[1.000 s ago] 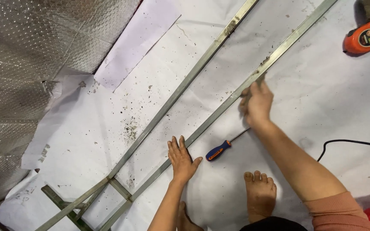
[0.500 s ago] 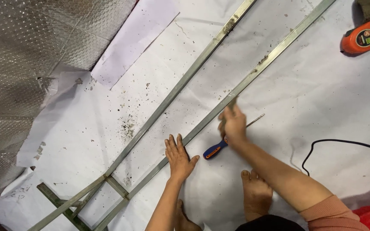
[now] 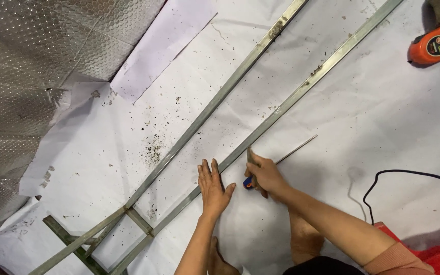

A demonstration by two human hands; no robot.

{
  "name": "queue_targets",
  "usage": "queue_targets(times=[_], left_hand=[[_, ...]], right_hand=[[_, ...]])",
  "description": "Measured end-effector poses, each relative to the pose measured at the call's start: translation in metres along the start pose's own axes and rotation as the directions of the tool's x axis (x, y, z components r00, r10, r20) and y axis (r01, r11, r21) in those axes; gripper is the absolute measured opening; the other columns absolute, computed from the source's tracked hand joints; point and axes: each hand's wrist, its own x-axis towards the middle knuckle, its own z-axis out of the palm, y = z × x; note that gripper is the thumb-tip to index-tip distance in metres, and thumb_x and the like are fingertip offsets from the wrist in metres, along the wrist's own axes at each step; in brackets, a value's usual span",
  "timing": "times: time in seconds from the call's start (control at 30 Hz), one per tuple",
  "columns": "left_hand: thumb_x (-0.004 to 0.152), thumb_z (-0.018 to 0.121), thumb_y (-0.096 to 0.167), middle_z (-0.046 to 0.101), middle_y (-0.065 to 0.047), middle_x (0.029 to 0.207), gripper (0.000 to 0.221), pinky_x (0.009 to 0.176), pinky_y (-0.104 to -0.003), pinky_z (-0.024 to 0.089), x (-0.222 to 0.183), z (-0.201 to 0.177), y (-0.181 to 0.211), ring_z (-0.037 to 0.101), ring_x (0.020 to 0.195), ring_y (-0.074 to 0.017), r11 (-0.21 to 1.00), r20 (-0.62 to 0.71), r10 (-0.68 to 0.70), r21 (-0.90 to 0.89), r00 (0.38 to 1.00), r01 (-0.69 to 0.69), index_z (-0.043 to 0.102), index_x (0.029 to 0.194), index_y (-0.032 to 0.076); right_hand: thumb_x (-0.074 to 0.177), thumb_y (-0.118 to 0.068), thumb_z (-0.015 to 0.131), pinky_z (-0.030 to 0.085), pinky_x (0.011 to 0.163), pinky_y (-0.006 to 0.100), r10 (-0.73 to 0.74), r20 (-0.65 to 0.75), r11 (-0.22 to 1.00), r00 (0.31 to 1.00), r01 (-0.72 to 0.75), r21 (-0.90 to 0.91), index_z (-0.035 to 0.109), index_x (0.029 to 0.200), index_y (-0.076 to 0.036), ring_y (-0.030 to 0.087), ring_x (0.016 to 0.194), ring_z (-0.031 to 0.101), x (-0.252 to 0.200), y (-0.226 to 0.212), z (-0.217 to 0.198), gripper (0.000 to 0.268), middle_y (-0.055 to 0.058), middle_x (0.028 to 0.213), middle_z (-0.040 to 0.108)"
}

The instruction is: The person uses a screwdriver to scrape debris from metal frame joints and then uses a sanding block to smooth the edges.

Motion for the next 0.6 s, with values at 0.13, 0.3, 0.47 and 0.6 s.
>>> queue_targets(times=[0.13,0.3,0.47,0.6], left_hand=[[0.091,0.071,0.016,0.018,-0.021,0.164,0.081,0.124,-0.054,0.009,-0.017,0.0,-0.012,0.008,0.153,-0.0419,0.964,-0.283,-0.046,-0.263,0.958,-0.032,0.027,0.159,0.01],[0.092,0.066,0.015,0.043,-0.016,0.151,0.058,0.12,-0.053,0.028,-0.025,0.007,-0.053,0.035,0.145,-0.0393,0.91,-0.545,-0.187,-0.409,0.817,-0.064,0.048,0.148,0.01],[0.091,0.066,0.01,0.05,-0.014,0.141,0.054,0.115,-0.052,0.035,-0.028,0.01,-0.068,0.045,0.136,-0.0373,0.909,-0.595,-0.226,-0.413,0.771,-0.051,0.053,0.143,0.01],[0.092,0.064,0.012,0.052,-0.016,0.138,0.049,0.114,-0.053,0.035,-0.029,0.013,-0.046,0.047,0.134,-0.0391,0.922,-0.602,-0.142,-0.369,0.786,-0.116,0.055,0.14,0.008]], right_hand=[[0.1,-0.021,0.052,0.056,0.059,0.039,-0.188,0.248,0.782,0.95,0.298,-0.547,0.058,0.143,-0.01,0.031,0.072,0.071,-0.023,-0.025,-0.016,0.044,0.023,0.097,0.075],[0.106,-0.046,0.04,0.049,0.07,0.03,-0.385,0.447,-0.078,0.807,0.454,-0.887,0.065,0.132,-0.028,0.02,0.08,0.066,0.003,-0.021,-0.039,0.04,0.007,0.101,0.07],[0.101,-0.026,0.053,0.049,0.086,0.036,-0.315,0.676,-0.494,0.666,0.494,-0.716,0.06,0.125,-0.031,0.02,0.1,0.069,0.026,-0.031,-0.039,0.026,0.002,0.104,0.069],[0.093,-0.014,0.066,0.052,0.092,0.043,-0.137,0.693,-0.517,0.708,0.546,-0.66,0.041,0.14,-0.028,0.029,0.111,0.069,0.033,-0.033,-0.013,0.055,0.008,0.116,0.066]])
